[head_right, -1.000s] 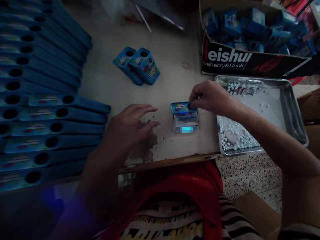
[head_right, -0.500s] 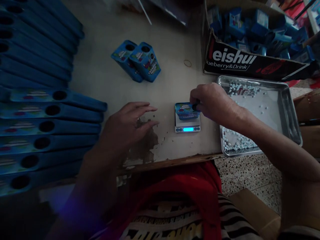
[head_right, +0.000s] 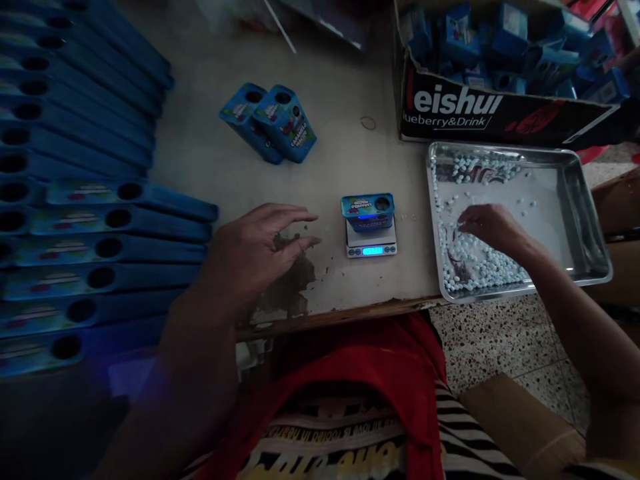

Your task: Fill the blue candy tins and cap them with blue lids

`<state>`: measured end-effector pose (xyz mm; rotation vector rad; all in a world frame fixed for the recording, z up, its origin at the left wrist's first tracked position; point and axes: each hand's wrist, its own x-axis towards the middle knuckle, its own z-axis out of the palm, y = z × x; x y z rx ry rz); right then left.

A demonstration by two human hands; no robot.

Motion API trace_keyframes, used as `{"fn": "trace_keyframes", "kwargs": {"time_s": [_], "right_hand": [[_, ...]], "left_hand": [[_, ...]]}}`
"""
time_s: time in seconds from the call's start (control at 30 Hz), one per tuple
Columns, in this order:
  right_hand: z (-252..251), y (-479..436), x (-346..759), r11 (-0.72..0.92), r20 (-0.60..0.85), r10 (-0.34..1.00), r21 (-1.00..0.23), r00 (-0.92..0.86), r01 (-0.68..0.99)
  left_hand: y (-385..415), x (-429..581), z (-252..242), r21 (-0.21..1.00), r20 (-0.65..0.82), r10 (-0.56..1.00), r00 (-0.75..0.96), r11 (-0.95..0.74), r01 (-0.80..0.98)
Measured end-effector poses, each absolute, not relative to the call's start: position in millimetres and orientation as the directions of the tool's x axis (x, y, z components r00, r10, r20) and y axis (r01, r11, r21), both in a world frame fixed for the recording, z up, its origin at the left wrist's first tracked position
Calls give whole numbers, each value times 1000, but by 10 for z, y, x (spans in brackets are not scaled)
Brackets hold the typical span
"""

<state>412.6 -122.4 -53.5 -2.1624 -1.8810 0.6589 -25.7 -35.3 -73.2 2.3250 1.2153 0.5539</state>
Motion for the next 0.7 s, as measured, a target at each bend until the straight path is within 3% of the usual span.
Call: {"fn": "trace_keyframes", "kwargs": {"time_s": [0.1,0.27,0.4,0.57,0.7], "right_hand": [[-678,-1681,4240,-157,-190,978,-409,84,899],[-740,-2182,4446,-115,-170,979,-5,112,993],[-878,-2176,4532,-59,-186,979,132,83,990],[-1052,-1711,4169,-112,-104,987,123,125,986],[-1087,-1499,3923,-72,-123,991,-129,56,989]], "left_hand": [[-368,-254,-758,568,134,831,539,-510,645],[-387,-207,-729,564,187,843,504,-512,648],[-435,-155,-628,538,206,867,453,-487,688],[-473,-141,-548,501,221,858,463,-507,701],[-481,-145,-531,497,238,846,477,-529,688]]}}
